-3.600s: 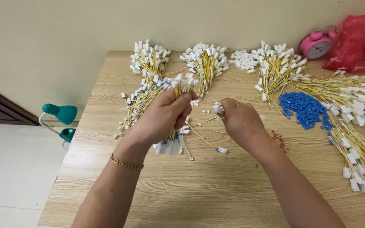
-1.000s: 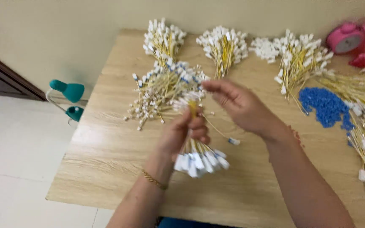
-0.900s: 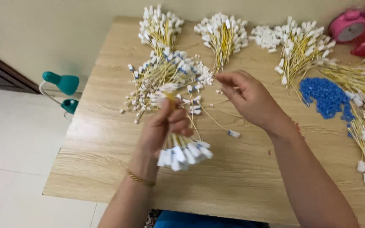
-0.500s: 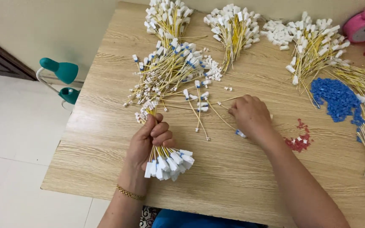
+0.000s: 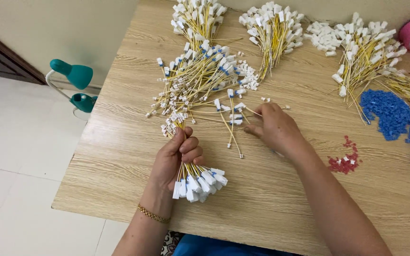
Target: Assembling small plastic sleeves onto the ends of wires and organizing them into bundles.
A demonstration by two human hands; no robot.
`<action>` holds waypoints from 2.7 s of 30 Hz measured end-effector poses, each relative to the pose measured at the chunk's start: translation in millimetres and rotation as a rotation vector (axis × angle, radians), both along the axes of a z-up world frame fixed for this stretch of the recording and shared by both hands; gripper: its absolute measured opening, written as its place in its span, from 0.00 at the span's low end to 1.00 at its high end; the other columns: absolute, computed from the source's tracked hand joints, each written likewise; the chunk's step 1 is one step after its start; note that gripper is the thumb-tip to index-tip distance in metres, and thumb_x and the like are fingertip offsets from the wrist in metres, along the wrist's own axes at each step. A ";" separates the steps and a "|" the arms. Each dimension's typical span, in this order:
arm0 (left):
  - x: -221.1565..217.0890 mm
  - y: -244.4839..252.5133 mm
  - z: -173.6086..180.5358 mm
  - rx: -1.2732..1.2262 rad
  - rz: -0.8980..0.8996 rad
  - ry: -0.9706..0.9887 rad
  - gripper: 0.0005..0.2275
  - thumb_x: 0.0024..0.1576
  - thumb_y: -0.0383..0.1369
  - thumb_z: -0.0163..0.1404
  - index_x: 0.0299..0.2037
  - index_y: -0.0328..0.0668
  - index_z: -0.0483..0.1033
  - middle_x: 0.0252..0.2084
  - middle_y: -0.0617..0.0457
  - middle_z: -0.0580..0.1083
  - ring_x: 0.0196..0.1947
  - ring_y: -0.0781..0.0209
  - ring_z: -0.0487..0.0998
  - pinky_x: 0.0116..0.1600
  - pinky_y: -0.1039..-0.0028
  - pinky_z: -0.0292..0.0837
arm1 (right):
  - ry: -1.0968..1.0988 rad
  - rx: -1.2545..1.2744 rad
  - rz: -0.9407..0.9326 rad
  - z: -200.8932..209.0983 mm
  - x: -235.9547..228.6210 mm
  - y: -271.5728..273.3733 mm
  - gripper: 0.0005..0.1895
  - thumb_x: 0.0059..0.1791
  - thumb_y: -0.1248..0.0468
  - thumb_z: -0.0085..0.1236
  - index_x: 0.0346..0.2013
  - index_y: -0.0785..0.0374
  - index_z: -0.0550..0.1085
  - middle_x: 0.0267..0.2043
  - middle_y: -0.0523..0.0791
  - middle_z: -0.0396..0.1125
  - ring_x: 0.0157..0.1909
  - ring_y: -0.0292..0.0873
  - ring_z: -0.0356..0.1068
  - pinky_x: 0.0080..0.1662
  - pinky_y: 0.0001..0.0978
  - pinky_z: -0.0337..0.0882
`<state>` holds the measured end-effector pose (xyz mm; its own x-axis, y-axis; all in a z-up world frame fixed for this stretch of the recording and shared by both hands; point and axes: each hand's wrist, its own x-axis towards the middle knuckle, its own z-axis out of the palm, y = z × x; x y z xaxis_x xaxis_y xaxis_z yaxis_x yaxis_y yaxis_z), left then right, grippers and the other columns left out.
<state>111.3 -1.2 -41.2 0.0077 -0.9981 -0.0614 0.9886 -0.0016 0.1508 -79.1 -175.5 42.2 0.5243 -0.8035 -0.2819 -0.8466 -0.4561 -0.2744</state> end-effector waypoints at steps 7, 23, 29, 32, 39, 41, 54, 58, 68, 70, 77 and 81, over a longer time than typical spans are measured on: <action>-0.3 0.3 0.2 0.027 0.020 -0.050 0.14 0.70 0.44 0.39 0.47 0.42 0.71 0.25 0.63 0.58 0.24 0.71 0.59 0.36 0.74 0.69 | -0.039 0.027 -0.023 -17.6 -16.5 -12.2 0.18 0.55 0.51 0.50 0.42 0.65 0.73 0.44 0.50 0.70 0.47 0.49 0.70 0.51 0.47 0.70; 0.8 2.2 -3.4 -0.016 -0.006 -0.011 0.14 0.70 0.43 0.39 0.47 0.42 0.71 0.26 0.62 0.58 0.24 0.70 0.59 0.37 0.73 0.69 | 0.237 0.062 -0.035 -3.5 -29.1 -4.7 0.21 0.55 0.44 0.48 0.39 0.58 0.76 0.35 0.46 0.74 0.36 0.45 0.72 0.43 0.44 0.72; -2.8 4.2 3.8 0.005 0.016 -0.019 0.13 0.70 0.43 0.39 0.47 0.43 0.70 0.26 0.63 0.58 0.24 0.71 0.59 0.37 0.73 0.68 | 0.121 0.220 -0.019 4.8 -40.4 11.3 0.20 0.55 0.47 0.48 0.40 0.59 0.77 0.33 0.47 0.72 0.34 0.44 0.70 0.41 0.42 0.73; 0.1 4.9 3.5 0.007 0.028 -0.027 0.14 0.71 0.43 0.39 0.47 0.42 0.70 0.26 0.63 0.58 0.24 0.71 0.59 0.37 0.74 0.68 | -0.044 0.205 0.090 -13.7 -45.7 6.2 0.14 0.52 0.51 0.53 0.47 0.52 0.78 0.36 0.44 0.73 0.35 0.42 0.71 0.41 0.40 0.74; 3.0 6.6 3.7 -0.011 0.033 -0.054 0.13 0.71 0.43 0.39 0.48 0.43 0.70 0.26 0.63 0.58 0.24 0.71 0.58 0.35 0.75 0.66 | -0.158 0.017 0.454 -23.9 -16.5 30.8 0.21 0.44 0.52 0.63 0.51 0.47 0.77 0.43 0.39 0.71 0.39 0.44 0.73 0.41 0.42 0.75; 3.3 9.6 8.0 -0.027 0.027 -0.038 0.13 0.71 0.43 0.39 0.48 0.43 0.70 0.26 0.63 0.58 0.24 0.72 0.58 0.35 0.76 0.65 | -0.096 -0.013 0.474 -20.0 -6.7 32.7 0.18 0.45 0.51 0.62 0.48 0.49 0.77 0.42 0.40 0.70 0.40 0.45 0.73 0.40 0.43 0.75; 4.7 11.4 13.1 -0.046 0.050 -0.034 0.13 0.70 0.44 0.39 0.48 0.44 0.70 0.26 0.63 0.58 0.23 0.72 0.57 0.34 0.77 0.62 | -0.113 -0.175 0.634 -18.0 28.6 20.3 0.23 0.45 0.56 0.62 0.54 0.49 0.72 0.45 0.45 0.65 0.40 0.54 0.72 0.35 0.49 0.73; 5.7 12.9 12.8 -0.053 0.070 -0.016 0.13 0.71 0.43 0.39 0.49 0.43 0.70 0.26 0.63 0.58 0.23 0.72 0.58 0.34 0.77 0.63 | -0.157 -0.212 0.713 -17.2 38.8 13.5 0.24 0.41 0.55 0.64 0.51 0.51 0.73 0.46 0.46 0.65 0.39 0.54 0.72 0.35 0.49 0.73; 7.1 15.7 14.0 -0.137 0.093 0.031 0.13 0.72 0.43 0.38 0.49 0.44 0.71 0.26 0.64 0.58 0.24 0.73 0.58 0.35 0.78 0.63 | -0.391 -0.578 0.765 -31.0 55.8 -5.9 0.07 0.51 0.61 0.57 0.38 0.60 0.71 0.41 0.45 0.67 0.45 0.48 0.69 0.43 0.43 0.73; 7.4 16.2 15.2 -0.157 0.099 0.024 0.14 0.72 0.43 0.38 0.49 0.44 0.71 0.26 0.64 0.58 0.24 0.73 0.58 0.35 0.78 0.63 | -0.408 -0.624 0.731 -24.7 66.4 -5.4 0.08 0.51 0.61 0.58 0.39 0.60 0.71 0.42 0.45 0.68 0.46 0.50 0.68 0.45 0.43 0.72; 8.0 16.4 17.6 -0.127 0.118 0.016 0.14 0.71 0.44 0.37 0.48 0.44 0.71 0.26 0.64 0.58 0.23 0.73 0.57 0.34 0.78 0.62 | -0.216 -0.362 0.583 -49.8 85.5 -6.9 0.20 0.44 0.59 0.60 0.46 0.66 0.73 0.45 0.51 0.70 0.50 0.53 0.66 0.51 0.46 0.69; 6.5 15.7 16.7 -0.098 0.099 0.009 0.14 0.71 0.43 0.38 0.48 0.44 0.71 0.26 0.64 0.58 0.23 0.72 0.57 0.34 0.77 0.62 | -0.214 -0.366 0.633 -75.2 83.2 -14.1 0.15 0.51 0.70 0.48 0.51 0.65 0.74 0.49 0.53 0.71 0.54 0.52 0.68 0.55 0.44 0.70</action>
<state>117.8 14.5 -24.6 0.1068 -0.9936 0.0363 0.9845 0.1108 0.1363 4.2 -189.6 -33.0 0.9294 -0.3540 0.1043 -0.3384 -0.9303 -0.1415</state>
